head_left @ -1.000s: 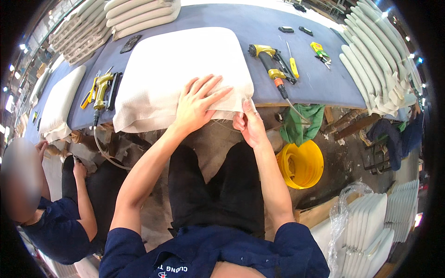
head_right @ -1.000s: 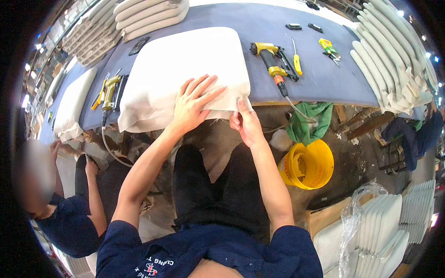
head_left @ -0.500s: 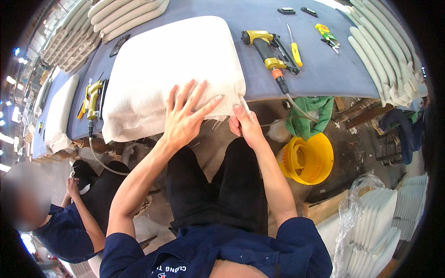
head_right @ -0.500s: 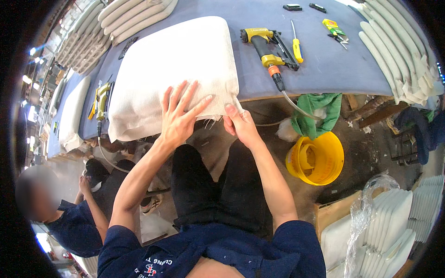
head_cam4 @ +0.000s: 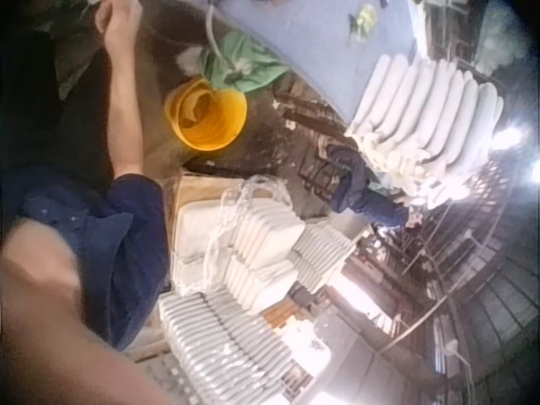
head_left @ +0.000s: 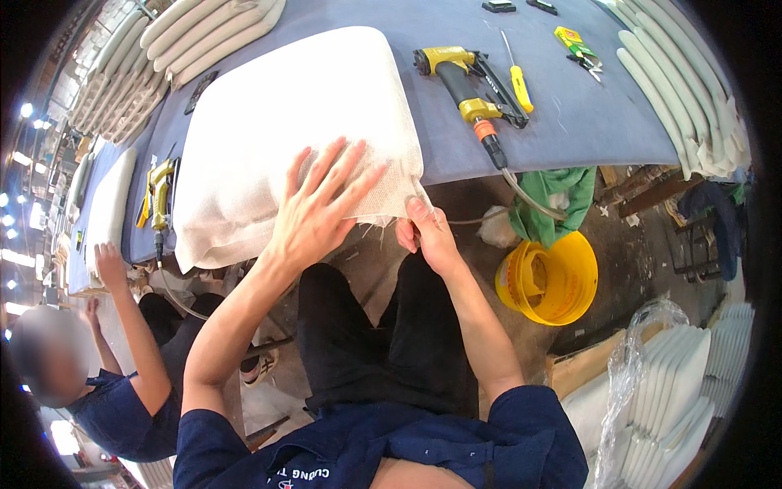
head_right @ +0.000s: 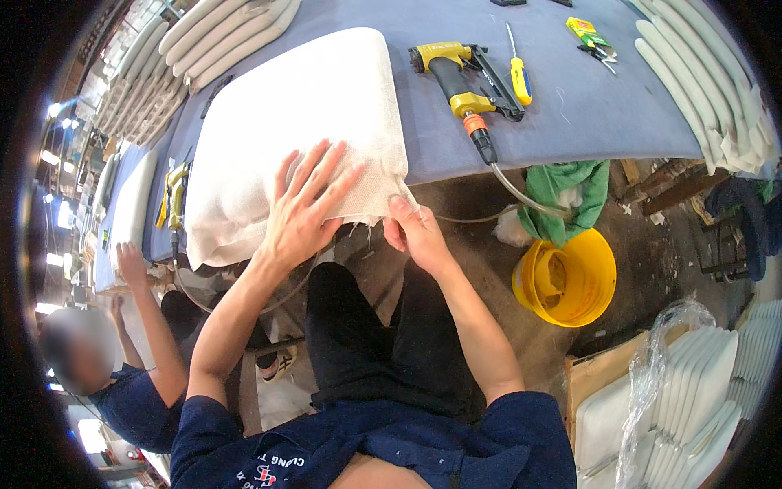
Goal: The person staples fabric onto a cushion using a pneumatic staple gun and a screwdriver. They smooth the fabric, staple the edges, and trim excess material while working at a table in a workshop.
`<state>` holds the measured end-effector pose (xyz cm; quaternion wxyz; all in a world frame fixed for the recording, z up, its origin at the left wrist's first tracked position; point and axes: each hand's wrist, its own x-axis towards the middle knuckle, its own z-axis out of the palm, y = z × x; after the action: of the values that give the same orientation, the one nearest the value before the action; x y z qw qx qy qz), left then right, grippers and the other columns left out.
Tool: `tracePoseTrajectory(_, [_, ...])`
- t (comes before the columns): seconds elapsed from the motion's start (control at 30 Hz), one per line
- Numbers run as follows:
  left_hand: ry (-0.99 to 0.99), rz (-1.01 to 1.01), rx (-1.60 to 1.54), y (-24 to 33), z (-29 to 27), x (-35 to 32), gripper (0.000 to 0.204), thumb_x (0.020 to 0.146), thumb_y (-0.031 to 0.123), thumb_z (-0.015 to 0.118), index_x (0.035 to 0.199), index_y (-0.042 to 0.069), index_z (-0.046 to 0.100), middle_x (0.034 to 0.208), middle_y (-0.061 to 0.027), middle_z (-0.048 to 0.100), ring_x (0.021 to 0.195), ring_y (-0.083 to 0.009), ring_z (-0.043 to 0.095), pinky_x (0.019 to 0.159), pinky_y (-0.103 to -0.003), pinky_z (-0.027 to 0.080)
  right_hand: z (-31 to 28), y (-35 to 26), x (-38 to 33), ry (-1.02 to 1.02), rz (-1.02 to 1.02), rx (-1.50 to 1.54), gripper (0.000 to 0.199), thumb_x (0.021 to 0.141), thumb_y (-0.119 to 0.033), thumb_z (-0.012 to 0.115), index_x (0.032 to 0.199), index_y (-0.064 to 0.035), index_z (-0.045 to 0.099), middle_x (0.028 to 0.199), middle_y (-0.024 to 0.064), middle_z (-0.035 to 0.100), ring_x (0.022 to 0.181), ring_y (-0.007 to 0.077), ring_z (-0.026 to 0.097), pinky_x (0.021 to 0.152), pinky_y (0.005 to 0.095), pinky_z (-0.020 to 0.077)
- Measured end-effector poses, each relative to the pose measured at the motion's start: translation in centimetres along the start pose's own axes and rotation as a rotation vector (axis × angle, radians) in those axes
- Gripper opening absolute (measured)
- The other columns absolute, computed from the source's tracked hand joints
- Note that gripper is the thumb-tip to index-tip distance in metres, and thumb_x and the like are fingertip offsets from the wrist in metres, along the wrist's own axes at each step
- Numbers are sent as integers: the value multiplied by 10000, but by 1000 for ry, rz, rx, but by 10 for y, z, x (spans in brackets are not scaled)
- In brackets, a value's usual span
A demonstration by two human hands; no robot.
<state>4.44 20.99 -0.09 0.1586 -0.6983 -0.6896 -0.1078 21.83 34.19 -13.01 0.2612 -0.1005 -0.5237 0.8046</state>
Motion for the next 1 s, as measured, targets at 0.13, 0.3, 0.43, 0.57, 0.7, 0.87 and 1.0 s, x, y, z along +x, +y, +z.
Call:
tracePoseTrajectory(0.13, [11, 32, 117, 4, 3, 33, 990, 730, 92, 830, 1648, 230, 485, 1744, -38, 419, 1615, -289, 369, 1334, -565, 226, 4, -5, -5, -26, 24, 104, 601, 1165, -535, 450, 757, -103, 537, 642, 5, 509, 582, 112, 487, 550, 279, 355])
tracePoseTrajectory(0.3, [52, 31, 87, 3, 20, 25, 1011, 704, 73, 821, 1644, 246, 493, 1720, 20, 460, 1592, -257, 413, 1305, -509, 320, 8, -3, -3, 4, -17, 117, 596, 1167, -530, 441, 765, -107, 559, 629, 6, 506, 578, 114, 496, 551, 277, 361])
tracePoseTrajectory(0.43, [88, 45, 75, 4, 27, 23, 978, 720, 55, 793, 1631, 280, 517, 1702, 39, 485, 1577, -251, 438, 1300, -495, 336, 16, -3, 5, 164, -34, 212, 559, 1159, -517, 479, 802, -110, 615, 646, -6, 528, 579, 104, 496, 553, 274, 369])
tracePoseTrajectory(0.57, [179, 84, 93, -1, 35, 19, 944, 719, 84, 799, 1605, 299, 555, 1681, 53, 513, 1559, -244, 462, 1282, -485, 359, 13, -9, 15, 210, -37, 128, 535, 1145, -517, 525, 831, -101, 647, 664, -25, 548, 575, 95, 486, 553, 272, 371])
tracePoseTrajectory(0.7, [193, 84, 90, -4, 32, 13, 944, 712, 98, 791, 1607, 277, 550, 1677, 26, 517, 1532, -257, 487, 1272, -478, 371, 7, 5, 8, 196, -32, -30, 531, 1143, -515, 542, 794, -120, 609, 664, -28, 548, 568, 85, 468, 543, 272, 344])
tracePoseTrajectory(0.87, [239, 90, 153, 3, 40, 16, 966, 755, 124, 782, 1658, 251, 463, 1699, -37, 472, 1548, -272, 454, 1283, -489, 348, -5, 69, -30, 295, 69, -328, 503, 1157, -470, 514, 794, -133, 602, 659, -40, 528, 582, 73, 470, 537, 266, 355])
tracePoseTrajectory(1.0, [212, -27, -25, 27, 38, 4, 950, 778, 188, 806, 1660, 232, 455, 1741, -133, 375, 1603, -360, 339, 1296, -591, 270, -3, 145, -90, 287, -97, -778, 307, 1124, -296, 625, 989, -47, 742, 750, -22, 641, 656, 133, 593, 628, 300, 487])
